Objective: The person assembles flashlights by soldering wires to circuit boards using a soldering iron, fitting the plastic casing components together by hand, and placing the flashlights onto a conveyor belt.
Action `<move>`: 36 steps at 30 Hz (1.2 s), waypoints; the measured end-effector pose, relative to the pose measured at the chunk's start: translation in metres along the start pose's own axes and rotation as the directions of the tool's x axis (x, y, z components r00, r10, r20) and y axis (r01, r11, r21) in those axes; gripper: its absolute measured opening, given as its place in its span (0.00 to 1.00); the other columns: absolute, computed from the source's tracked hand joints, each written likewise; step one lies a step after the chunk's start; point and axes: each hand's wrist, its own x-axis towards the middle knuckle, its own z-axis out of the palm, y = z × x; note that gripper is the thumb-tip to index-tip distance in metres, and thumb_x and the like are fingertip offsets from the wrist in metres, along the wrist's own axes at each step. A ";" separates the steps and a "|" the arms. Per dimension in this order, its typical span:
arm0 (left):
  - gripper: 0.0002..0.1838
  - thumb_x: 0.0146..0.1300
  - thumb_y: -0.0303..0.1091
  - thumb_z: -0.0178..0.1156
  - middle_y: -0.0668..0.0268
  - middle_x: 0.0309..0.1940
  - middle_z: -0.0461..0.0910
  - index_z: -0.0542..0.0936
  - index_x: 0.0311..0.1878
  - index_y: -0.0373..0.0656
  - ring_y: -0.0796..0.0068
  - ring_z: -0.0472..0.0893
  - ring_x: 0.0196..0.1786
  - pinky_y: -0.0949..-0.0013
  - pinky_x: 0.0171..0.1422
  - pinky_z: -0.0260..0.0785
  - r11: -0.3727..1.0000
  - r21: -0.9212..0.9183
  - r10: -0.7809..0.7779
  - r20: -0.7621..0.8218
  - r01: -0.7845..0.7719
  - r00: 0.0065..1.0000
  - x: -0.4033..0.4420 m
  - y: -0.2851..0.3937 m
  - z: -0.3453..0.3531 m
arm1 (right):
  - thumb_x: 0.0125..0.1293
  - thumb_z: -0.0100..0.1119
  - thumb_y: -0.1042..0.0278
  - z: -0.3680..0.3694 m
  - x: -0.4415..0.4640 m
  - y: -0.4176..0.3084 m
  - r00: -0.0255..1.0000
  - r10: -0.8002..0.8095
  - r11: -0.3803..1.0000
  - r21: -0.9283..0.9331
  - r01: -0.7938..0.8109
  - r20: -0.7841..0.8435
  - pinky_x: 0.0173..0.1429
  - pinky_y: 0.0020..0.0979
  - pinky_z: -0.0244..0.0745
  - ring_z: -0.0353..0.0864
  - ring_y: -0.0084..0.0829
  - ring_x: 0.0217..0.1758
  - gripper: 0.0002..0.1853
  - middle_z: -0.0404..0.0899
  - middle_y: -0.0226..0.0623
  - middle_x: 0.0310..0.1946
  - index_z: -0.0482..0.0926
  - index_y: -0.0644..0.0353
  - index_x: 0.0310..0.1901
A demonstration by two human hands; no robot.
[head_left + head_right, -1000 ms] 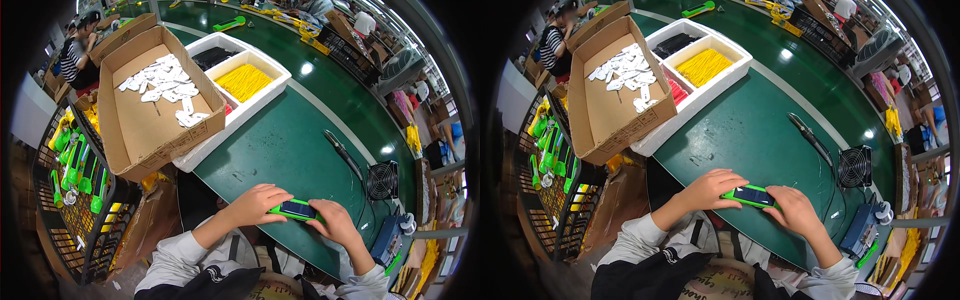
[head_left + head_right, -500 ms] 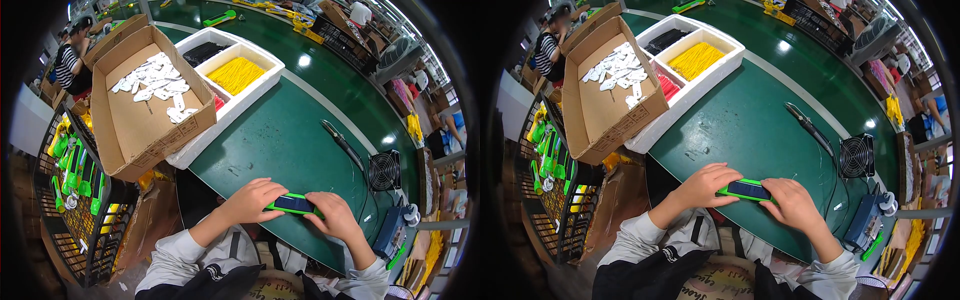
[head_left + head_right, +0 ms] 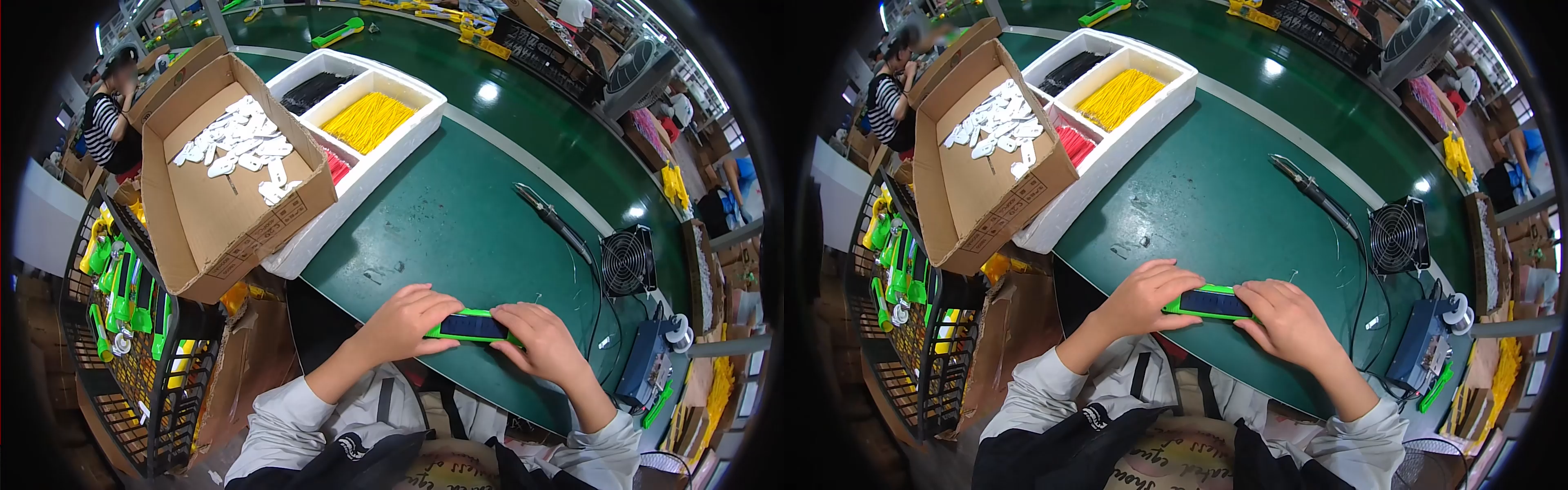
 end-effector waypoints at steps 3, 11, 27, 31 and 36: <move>0.27 0.51 0.45 0.69 0.63 0.47 0.79 0.76 0.51 0.42 0.63 0.78 0.49 0.57 0.63 0.64 1.000 0.021 0.001 0.008 -0.001 1.000 0.001 0.003 0.000 | 0.58 0.65 0.61 0.003 0.000 0.004 1.000 0.011 1.000 0.014 -0.011 -0.009 0.55 0.40 0.73 0.79 0.43 0.48 0.22 0.79 0.43 0.46 0.75 0.62 0.52; 0.27 0.53 0.45 0.68 0.62 0.48 0.80 0.74 0.53 0.41 0.62 0.78 0.50 0.56 0.63 0.64 0.997 0.059 -0.056 0.165 0.047 0.985 0.011 0.014 -0.010 | 0.58 0.65 0.59 -0.003 -0.008 0.007 1.000 0.024 0.999 0.033 -0.024 0.007 0.54 0.38 0.72 0.79 0.41 0.49 0.24 0.78 0.41 0.47 0.75 0.60 0.54; 0.25 0.52 0.40 0.69 0.59 0.45 0.80 0.74 0.51 0.40 0.59 0.79 0.48 0.59 0.58 0.67 0.976 0.197 -0.147 0.262 0.096 0.954 0.029 0.034 -0.012 | 0.56 0.66 0.59 0.005 -0.046 0.030 0.991 0.084 0.975 0.216 -0.060 -0.106 0.63 0.42 0.65 0.74 0.41 0.58 0.26 0.75 0.41 0.55 0.74 0.58 0.56; 0.25 0.50 0.37 0.70 0.57 0.44 0.77 0.73 0.50 0.39 0.56 0.77 0.49 0.61 0.54 0.69 0.963 0.261 -0.161 0.343 0.070 0.925 0.041 0.030 -0.004 | 0.55 0.67 0.61 -0.001 -0.055 0.022 0.939 0.161 0.979 0.172 -0.112 -0.304 0.62 0.41 0.66 0.74 0.43 0.58 0.27 0.75 0.41 0.55 0.74 0.58 0.57; 0.26 0.52 0.34 0.69 0.52 0.43 0.75 0.71 0.52 0.36 0.51 0.76 0.48 0.59 0.53 0.69 0.953 0.223 -0.242 0.164 0.203 0.956 0.066 0.021 -0.030 | 0.52 0.68 0.68 -0.014 -0.103 0.033 0.758 0.374 0.925 0.275 -0.262 -0.535 0.57 0.39 0.71 0.77 0.44 0.53 0.23 0.78 0.43 0.49 0.77 0.63 0.51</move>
